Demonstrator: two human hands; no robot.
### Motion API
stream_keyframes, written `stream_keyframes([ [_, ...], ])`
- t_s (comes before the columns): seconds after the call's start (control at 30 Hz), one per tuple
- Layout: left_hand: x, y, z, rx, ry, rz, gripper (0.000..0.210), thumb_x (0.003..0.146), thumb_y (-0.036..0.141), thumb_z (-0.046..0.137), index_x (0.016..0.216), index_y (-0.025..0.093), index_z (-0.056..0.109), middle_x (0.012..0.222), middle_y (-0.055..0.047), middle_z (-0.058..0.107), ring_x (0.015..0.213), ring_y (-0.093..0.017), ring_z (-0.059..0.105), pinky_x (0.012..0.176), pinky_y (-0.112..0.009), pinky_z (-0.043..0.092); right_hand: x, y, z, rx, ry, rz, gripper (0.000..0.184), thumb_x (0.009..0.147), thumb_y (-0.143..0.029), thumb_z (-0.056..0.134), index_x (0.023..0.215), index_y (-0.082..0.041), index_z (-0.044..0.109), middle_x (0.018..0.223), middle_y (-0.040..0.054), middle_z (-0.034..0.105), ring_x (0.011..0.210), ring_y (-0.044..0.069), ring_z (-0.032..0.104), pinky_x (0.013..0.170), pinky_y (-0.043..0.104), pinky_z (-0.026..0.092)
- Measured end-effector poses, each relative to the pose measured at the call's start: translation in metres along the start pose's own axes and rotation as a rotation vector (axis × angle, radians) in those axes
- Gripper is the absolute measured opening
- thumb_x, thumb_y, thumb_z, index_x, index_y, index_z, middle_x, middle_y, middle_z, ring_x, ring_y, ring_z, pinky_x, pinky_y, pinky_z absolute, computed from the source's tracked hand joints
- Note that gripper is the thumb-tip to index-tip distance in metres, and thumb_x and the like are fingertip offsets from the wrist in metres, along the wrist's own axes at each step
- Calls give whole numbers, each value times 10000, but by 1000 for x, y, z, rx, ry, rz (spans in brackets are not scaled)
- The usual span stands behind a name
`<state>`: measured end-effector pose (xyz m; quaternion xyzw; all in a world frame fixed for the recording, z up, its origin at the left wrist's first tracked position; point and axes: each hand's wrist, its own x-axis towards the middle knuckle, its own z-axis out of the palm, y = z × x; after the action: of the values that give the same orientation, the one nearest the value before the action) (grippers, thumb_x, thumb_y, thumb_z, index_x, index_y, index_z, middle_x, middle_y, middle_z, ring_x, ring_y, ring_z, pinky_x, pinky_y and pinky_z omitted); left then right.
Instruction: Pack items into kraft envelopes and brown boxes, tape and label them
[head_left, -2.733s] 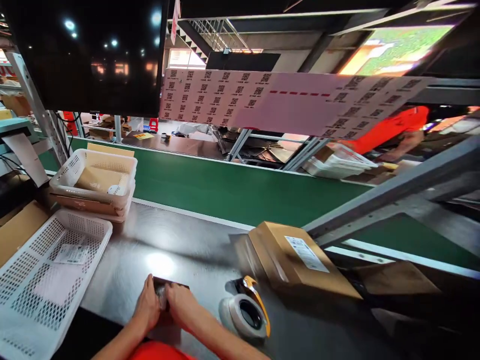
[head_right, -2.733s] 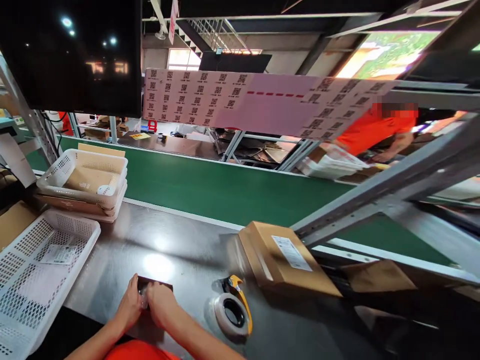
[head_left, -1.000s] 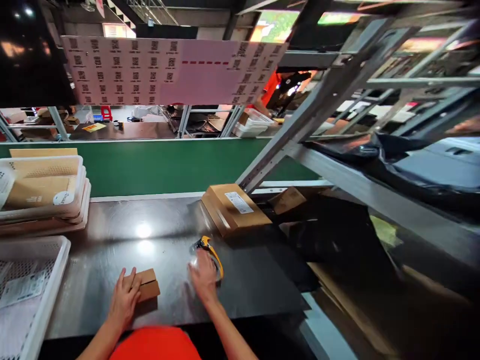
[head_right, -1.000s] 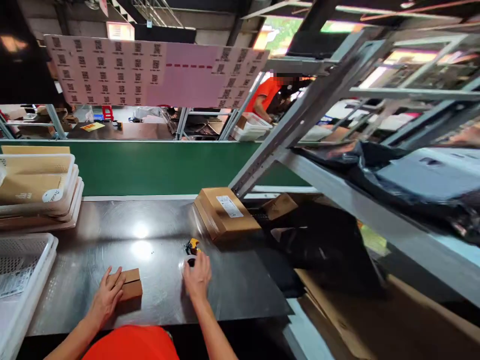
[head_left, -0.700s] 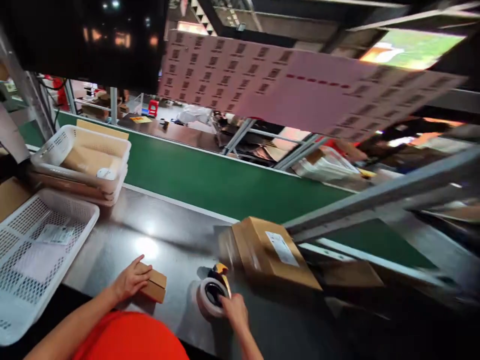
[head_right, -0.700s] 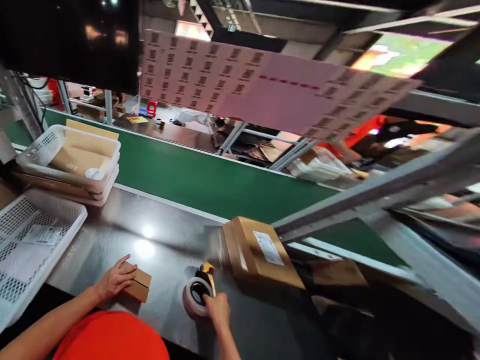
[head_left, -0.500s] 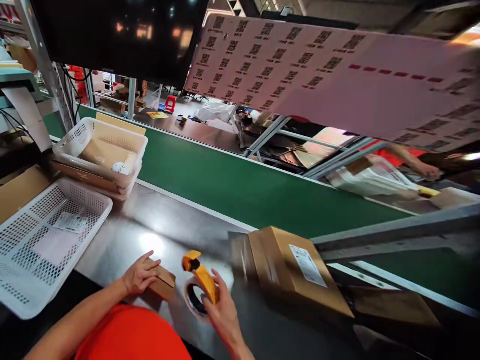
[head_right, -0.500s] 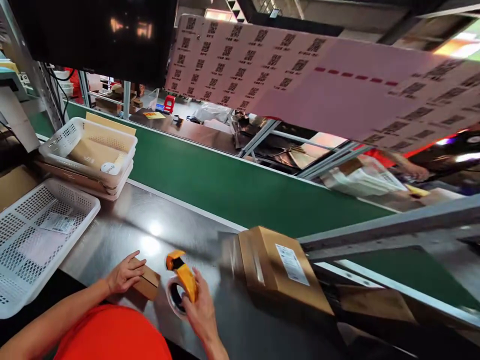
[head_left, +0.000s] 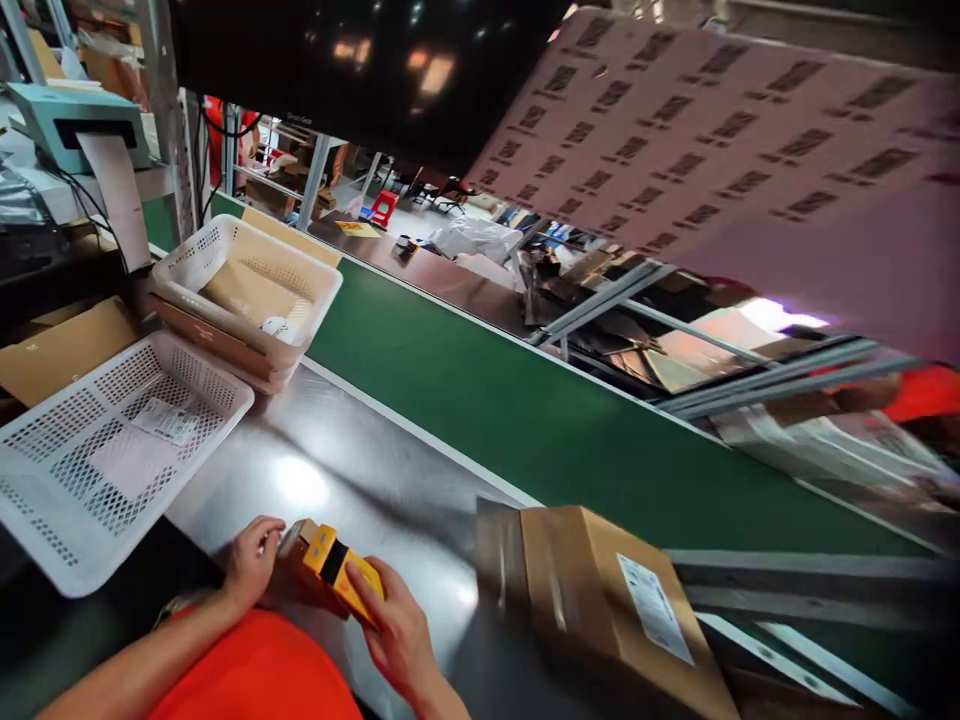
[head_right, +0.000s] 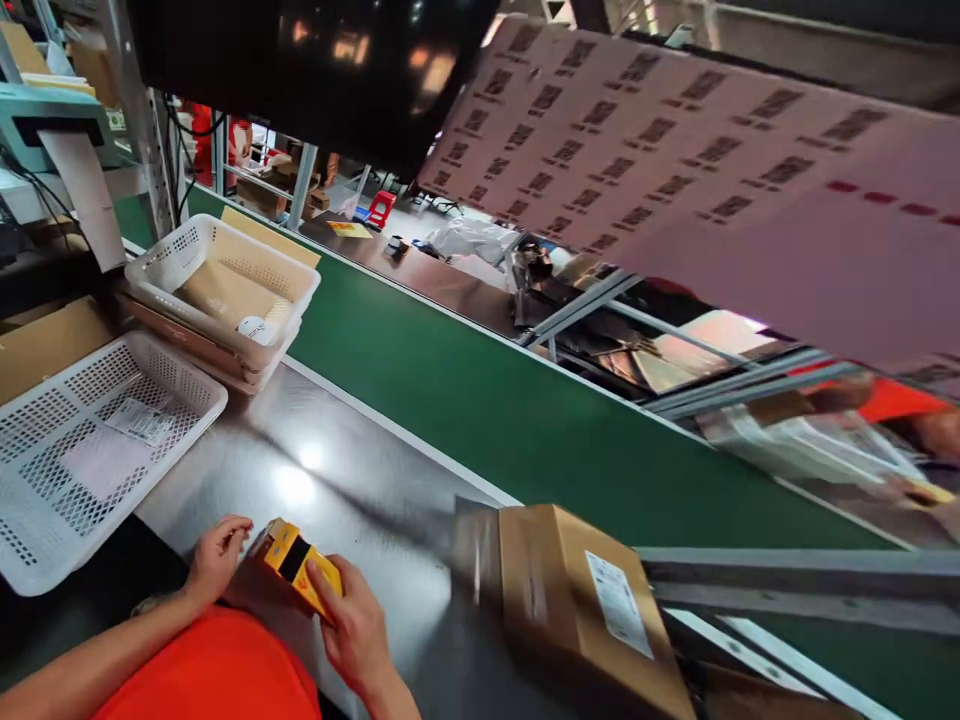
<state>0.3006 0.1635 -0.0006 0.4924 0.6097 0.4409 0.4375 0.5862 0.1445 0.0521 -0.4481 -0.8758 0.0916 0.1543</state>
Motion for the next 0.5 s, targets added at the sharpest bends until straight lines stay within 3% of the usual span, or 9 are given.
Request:
stream_keyframes([
  [0.1, -6, 27, 12, -251, -145, -350, 496, 924, 584, 547, 1067, 165, 769, 927, -97, 821, 819, -242, 761, 692, -347, 623, 0, -4, 0, 13, -49, 18, 840, 815, -37, 488, 1590, -359, 456, 1437, 131, 599, 1213, 326, 664, 921, 442, 633],
  [0.23, -3, 53, 27, -488, -247, -659, 518, 889, 658, 575, 963, 179, 756, 861, -60, 792, 773, -203, 737, 695, -323, 592, 0, -8, 0, 39, -70, 29, 888, 800, -11, 480, 1591, -413, 441, 1451, 115, 585, 1233, 339, 647, 935, 463, 632],
  [0.37, 0, 49, 27, -387, -173, -685, 430, 828, 599, 681, 737, 179, 707, 630, -3, 674, 617, -179, 642, 600, -300, 501, 7, -15, -6, 14, -141, -1, 896, 814, -27, 517, 1611, -421, 406, 1456, 137, 547, 1194, 329, 656, 938, 462, 624],
  [0.5, 14, 38, 22, -212, -43, -608, 383, 808, 486, 712, 580, 186, 641, 581, 6, 629, 661, -183, 629, 595, -276, 437, 16, -21, -19, 32, -328, 89, 774, 886, -172, 614, 1601, -407, 435, 1287, 139, 625, 989, 287, 707, 814, 396, 642],
])
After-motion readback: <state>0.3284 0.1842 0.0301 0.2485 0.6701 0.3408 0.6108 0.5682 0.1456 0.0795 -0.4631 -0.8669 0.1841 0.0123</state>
